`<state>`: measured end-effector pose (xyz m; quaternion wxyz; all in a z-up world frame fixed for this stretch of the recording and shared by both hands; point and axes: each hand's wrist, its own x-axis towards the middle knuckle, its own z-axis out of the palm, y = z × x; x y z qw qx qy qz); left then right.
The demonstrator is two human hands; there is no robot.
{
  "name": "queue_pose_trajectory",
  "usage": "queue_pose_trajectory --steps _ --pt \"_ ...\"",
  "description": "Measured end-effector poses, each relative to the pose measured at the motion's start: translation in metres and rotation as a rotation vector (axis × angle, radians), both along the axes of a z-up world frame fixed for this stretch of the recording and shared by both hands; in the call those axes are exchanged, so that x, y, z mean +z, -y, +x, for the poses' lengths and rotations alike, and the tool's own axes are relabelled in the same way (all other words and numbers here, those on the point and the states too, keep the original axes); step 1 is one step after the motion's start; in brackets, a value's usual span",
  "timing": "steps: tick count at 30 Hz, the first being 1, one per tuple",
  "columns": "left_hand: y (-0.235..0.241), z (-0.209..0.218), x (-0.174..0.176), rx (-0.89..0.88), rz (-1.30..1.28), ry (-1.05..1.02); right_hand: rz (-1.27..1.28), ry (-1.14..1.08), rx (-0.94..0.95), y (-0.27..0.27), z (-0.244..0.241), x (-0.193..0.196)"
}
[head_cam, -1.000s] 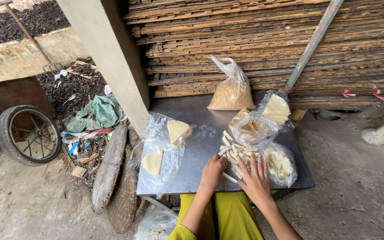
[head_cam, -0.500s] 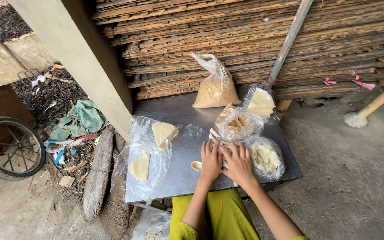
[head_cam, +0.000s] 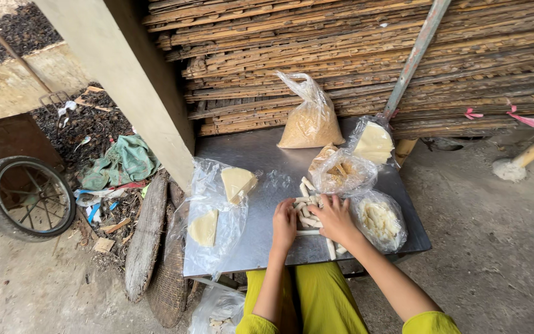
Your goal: The person assembles small food items by placing cylindrical pieces onto triangular wrappers and folding them. They use a spoon to add a brown granular filling to the wrappers before folding. The person works at a table with various ingredients in plastic bags.
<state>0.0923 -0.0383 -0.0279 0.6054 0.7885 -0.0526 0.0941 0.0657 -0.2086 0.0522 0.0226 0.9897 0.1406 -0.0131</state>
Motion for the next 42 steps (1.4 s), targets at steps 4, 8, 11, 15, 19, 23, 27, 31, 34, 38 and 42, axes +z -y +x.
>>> queue_pose_trajectory --steps 4,8,11,15,19,23,27,31,34,38,42 --pt "0.000 0.012 -0.014 0.047 -0.461 -0.019 -0.046 0.008 0.068 -0.003 0.007 0.002" --pt "-0.005 0.026 -0.024 0.013 -0.886 -0.152 0.200 0.100 0.040 0.009 0.017 0.018" --pt "-0.007 0.033 -0.020 -0.015 -1.189 -0.281 0.528 0.015 -0.117 0.011 0.024 0.032" --pt "0.005 0.022 0.000 -0.151 -1.373 -0.372 0.793 0.034 -0.025 0.008 0.026 0.054" --pt "0.010 -0.001 0.030 -0.266 -1.432 -0.629 0.890 -0.154 -0.013 -0.025 0.009 0.062" --pt "0.003 -0.019 0.052 -0.399 -1.651 -0.481 0.867 -0.043 0.087 -0.057 -0.024 0.059" --pt "-0.006 -0.035 0.059 -0.445 -1.637 -0.382 0.924 0.252 0.247 -0.074 -0.046 0.051" --pt "-0.011 -0.054 0.052 -0.371 -1.719 -0.423 1.009 0.370 0.233 -0.090 -0.069 0.031" --pt "-0.011 -0.068 0.039 -0.236 -1.763 -0.416 1.173 0.448 0.177 -0.103 -0.083 0.013" --pt "-0.013 -0.084 0.017 -0.191 -1.686 -0.318 1.340 0.436 0.078 -0.118 -0.098 -0.005" --pt "-0.028 -0.113 0.007 -0.175 -1.582 -0.186 1.346 0.466 0.151 -0.132 -0.114 -0.016"
